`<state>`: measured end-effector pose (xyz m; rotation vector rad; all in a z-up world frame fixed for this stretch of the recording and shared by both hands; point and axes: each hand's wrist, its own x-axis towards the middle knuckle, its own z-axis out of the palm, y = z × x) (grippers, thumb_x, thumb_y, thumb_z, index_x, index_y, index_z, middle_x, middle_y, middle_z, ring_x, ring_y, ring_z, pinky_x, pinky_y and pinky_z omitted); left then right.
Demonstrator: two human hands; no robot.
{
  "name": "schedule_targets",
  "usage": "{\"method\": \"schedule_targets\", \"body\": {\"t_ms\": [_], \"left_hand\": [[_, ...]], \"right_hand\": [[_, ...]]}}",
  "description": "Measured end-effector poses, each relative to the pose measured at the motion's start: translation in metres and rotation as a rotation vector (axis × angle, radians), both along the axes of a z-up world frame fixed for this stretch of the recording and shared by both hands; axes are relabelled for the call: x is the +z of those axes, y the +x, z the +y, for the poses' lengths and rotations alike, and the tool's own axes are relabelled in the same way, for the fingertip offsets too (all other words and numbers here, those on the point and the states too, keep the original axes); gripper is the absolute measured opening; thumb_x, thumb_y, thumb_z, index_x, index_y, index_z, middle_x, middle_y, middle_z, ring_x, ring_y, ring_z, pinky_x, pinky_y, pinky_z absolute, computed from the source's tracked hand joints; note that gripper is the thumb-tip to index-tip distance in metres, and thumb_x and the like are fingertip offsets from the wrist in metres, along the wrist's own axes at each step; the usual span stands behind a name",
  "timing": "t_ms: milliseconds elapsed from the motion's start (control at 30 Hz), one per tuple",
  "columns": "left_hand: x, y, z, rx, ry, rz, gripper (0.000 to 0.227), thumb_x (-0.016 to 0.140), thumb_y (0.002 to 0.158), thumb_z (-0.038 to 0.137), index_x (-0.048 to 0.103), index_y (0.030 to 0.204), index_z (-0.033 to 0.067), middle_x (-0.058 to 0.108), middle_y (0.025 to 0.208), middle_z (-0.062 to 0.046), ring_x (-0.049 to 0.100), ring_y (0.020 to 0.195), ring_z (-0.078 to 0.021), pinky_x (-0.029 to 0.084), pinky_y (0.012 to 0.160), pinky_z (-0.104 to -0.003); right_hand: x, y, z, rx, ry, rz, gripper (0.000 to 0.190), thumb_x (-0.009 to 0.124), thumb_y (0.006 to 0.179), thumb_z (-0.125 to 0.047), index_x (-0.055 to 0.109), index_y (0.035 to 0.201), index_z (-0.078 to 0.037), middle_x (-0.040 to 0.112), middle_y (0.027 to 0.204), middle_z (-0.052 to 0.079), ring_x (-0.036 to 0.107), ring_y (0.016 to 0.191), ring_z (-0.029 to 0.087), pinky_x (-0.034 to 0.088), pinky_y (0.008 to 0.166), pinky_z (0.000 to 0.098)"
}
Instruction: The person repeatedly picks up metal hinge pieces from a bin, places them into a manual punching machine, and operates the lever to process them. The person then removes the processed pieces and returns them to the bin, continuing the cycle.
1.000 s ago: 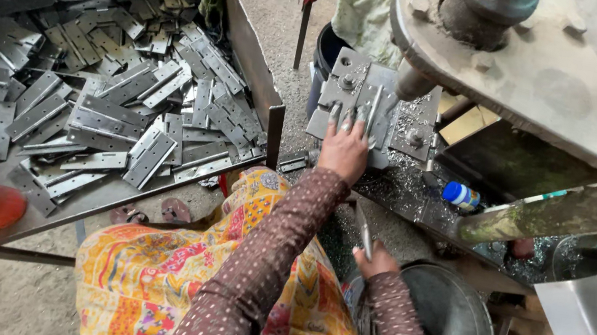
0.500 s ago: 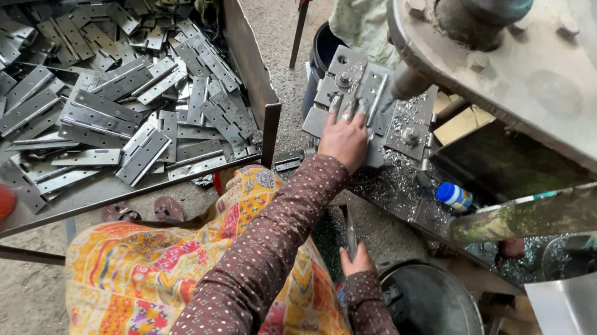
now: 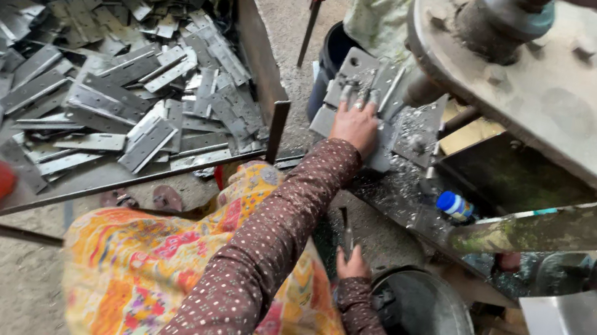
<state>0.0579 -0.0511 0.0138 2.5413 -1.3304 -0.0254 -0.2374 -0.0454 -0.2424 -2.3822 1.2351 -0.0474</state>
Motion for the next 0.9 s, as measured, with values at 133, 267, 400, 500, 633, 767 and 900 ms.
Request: {"method": "schedule_targets", "body": {"t_ms": [133, 267, 400, 500, 633, 767, 900], "left_hand": [[0.011, -0.011, 0.033, -0.107, -0.005, -0.091, 0.019, 0.064, 0.084, 0.028, 0.079, 0.096, 0.0245, 0.050, 0.149, -0.010, 0.046, 0.137, -0.0307, 0.019, 0.114, -0.061], [-0.031, -0.032, 0.127, -0.134, -0.512, -0.059, 0.027, 0.069, 0.094, 0.028, 0.072, 0.118, 0.0150, 0.061, 0.136, -0.002, 0.061, 0.125, -0.0212, 0.034, 0.123, -0.054], [-0.094, 0.000, 0.230, 0.273, -0.454, 0.001, 0.033, 0.065, 0.094, 0.025, 0.066, 0.126, 0.0133, 0.063, 0.138, -0.007, 0.065, 0.112, -0.0232, 0.052, 0.098, -0.047], [-0.132, 0.045, 0.303, 0.685, -0.286, 0.010, 0.037, 0.061, 0.097, 0.022, 0.061, 0.133, 0.0100, 0.062, 0.130, -0.011, 0.060, 0.115, -0.0330, 0.042, 0.104, -0.054], [-0.153, 0.096, 0.356, 0.854, -0.115, -0.095, 0.058, 0.061, 0.090, 0.031, 0.051, 0.145, 0.0133, 0.057, 0.140, -0.010, 0.055, 0.127, -0.0304, 0.031, 0.115, -0.058], [-0.154, 0.129, 0.373, 0.795, 0.022, 0.276, 0.083, 0.062, 0.089, 0.065, 0.042, 0.149, 0.0107, 0.051, 0.145, -0.013, 0.047, 0.137, -0.0323, 0.029, 0.114, -0.060], [-0.152, 0.151, 0.373, 0.806, -0.128, 0.185, 0.091, 0.067, 0.087, 0.061, 0.034, 0.156, 0.0129, 0.052, 0.146, -0.012, 0.046, 0.135, -0.0391, 0.024, 0.108, -0.067]], "right_hand": [[-0.004, 0.005, -0.011, 0.062, -0.026, -0.162, 0.047, 0.067, 0.087, -0.046, 0.057, 0.112, -0.008, 0.069, 0.092, 0.026, 0.065, 0.083, 0.050, 0.051, 0.067, 0.0551], [0.042, 0.004, -0.014, 0.138, 0.161, -0.272, 0.044, 0.074, 0.087, -0.039, 0.062, 0.104, 0.001, 0.068, 0.083, 0.022, 0.068, 0.073, 0.037, 0.052, 0.066, 0.0463], [0.100, 0.002, -0.038, -0.020, 0.325, 0.061, 0.039, 0.073, 0.090, -0.036, 0.064, 0.100, 0.000, 0.059, 0.062, 0.017, 0.058, 0.046, 0.028, 0.047, 0.047, 0.0426], [0.121, 0.003, -0.048, -0.010, 0.418, 0.071, 0.037, 0.074, 0.090, -0.033, 0.063, 0.097, 0.002, 0.055, 0.054, 0.012, 0.053, 0.038, 0.024, 0.045, 0.040, 0.0400], [0.124, 0.006, -0.048, -0.052, 0.426, 0.050, 0.036, 0.075, 0.090, -0.032, 0.063, 0.097, 0.002, 0.053, 0.053, 0.010, 0.049, 0.036, 0.021, 0.043, 0.038, 0.0376], [0.120, 0.002, -0.050, -0.053, 0.384, 0.080, 0.034, 0.074, 0.089, -0.032, 0.064, 0.096, 0.000, 0.057, 0.055, 0.010, 0.051, 0.036, 0.021, 0.043, 0.039, 0.0358], [0.123, 0.003, -0.056, -0.083, 0.408, 0.055, 0.033, 0.075, 0.088, -0.029, 0.064, 0.096, 0.001, 0.057, 0.057, 0.011, 0.051, 0.036, 0.021, 0.043, 0.038, 0.0347]]}}
